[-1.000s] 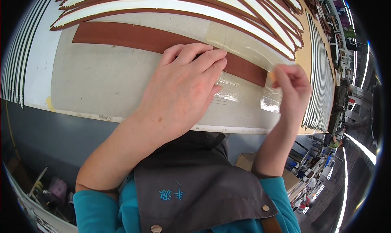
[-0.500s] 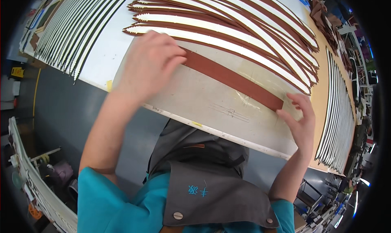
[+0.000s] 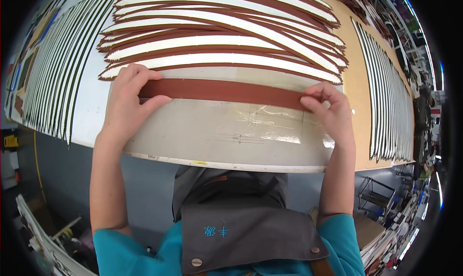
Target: The person repeatedly picks up long, curved, brown and white decorative strips from a pile on a workbench. They align the strips and use a small orange tool to press or smooth the edges, then place the finished strips back onto the pile. The process is repetitive and involves handling the strips one by one.
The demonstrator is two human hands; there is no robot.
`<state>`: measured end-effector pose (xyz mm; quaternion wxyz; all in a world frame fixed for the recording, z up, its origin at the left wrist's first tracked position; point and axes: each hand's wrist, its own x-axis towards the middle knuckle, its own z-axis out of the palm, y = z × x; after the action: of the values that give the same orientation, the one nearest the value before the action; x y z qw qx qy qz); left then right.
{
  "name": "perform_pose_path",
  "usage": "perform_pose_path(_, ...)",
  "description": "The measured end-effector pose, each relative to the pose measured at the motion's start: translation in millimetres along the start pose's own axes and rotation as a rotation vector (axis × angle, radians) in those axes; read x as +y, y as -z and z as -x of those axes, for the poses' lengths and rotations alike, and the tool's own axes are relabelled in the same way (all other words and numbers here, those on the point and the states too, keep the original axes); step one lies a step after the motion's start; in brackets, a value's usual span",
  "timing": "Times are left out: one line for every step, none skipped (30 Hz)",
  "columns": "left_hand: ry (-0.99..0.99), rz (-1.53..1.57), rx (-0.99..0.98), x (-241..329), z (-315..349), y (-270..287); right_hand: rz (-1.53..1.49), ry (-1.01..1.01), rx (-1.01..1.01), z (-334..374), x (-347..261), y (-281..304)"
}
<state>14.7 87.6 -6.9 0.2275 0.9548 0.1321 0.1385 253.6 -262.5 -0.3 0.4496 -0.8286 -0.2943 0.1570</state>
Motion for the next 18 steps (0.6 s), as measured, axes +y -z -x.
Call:
perform_pose_path(-0.011, -0.006, -0.014, 5.2, -4.2, -4.2, 0.027, -0.008, 0.046, -5.9, 5.5, 7.9)
perform_pose_path(-0.06, 0.019, 0.001, 9.9, -9.8, -10.6, 0.052, -0.014, 0.087, -12.8, 11.5, 15.2)
perform_pose_path(-0.096, 0.016, 0.002, 15.3, -16.6, -14.4, 0.077, -0.02, 0.127, -17.9, 15.3, 21.4)
perform_pose_path(-0.131, 0.013, 0.003, 20.4, -23.4, -18.2, 0.092, -0.038, 0.153, -21.4, 16.8, 26.9)
perform_pose_path(-0.165, 0.007, 0.003, 23.4, -28.8, -21.1, 0.103, -0.056, 0.178, -24.6, 18.7, 30.2)
perform_pose_path(-0.183, 0.007, 0.004, 26.4, -33.0, -21.9, 0.114, -0.075, 0.203, -26.1, 20.9, 33.2)
perform_pose_path(-0.202, 0.007, 0.006, 29.6, -37.2, -21.5, 0.092, -0.079, 0.216, -26.3, 24.5, 35.5)
perform_pose_path(-0.217, 0.003, 0.009, 31.3, -40.2, -20.6, 0.066, -0.079, 0.227, -27.2, 28.8, 36.2)
perform_pose_path(-0.223, -0.007, 0.029, 28.5, -45.1, -22.1, 0.041, -0.08, 0.237, -27.8, 32.3, 37.8)
perform_pose_path(-0.229, -0.017, 0.049, 22.8, -52.8, -24.3, -0.015, -0.067, 0.219, -27.8, 34.0, 41.0)
perform_pose_path(-0.23, -0.029, 0.066, 18.6, -57.9, -24.8, -0.075, -0.056, 0.194, -26.8, 34.6, 42.1)
perform_pose_path(-0.229, -0.041, 0.049, 17.6, -63.1, -25.8, -0.136, -0.045, 0.169, -25.7, 34.5, 42.5)
perform_pose_path(-0.227, -0.053, 0.033, 19.4, -68.7, -27.4, -0.163, -0.058, 0.113, -23.3, 33.2, 42.2)
perform_pose_path(-0.236, -0.061, 0.016, 23.6, -75.1, -29.7, -0.187, -0.072, 0.067, -18.7, 31.2, 43.4)
perform_pose_path(-0.202, -0.076, -0.018, 32.1, -79.6, -31.7, -0.21, -0.083, 0.018, -16.9, 30.5, 44.3)
perform_pose_path(-0.169, -0.091, -0.053, 42.6, -84.4, -33.6, -0.21, -0.105, 0.006, -17.2, 29.7, 41.2)
perform_pose_path(-0.134, -0.102, -0.089, 49.6, -86.8, -35.8, -0.207, -0.112, 0.007, -16.8, 29.3, 39.6)
perform_pose_path(-0.152, -0.119, -0.078, 50.8, -89.4, -37.6, -0.204, -0.12, 0.009, -17.3, 28.9, 37.6)
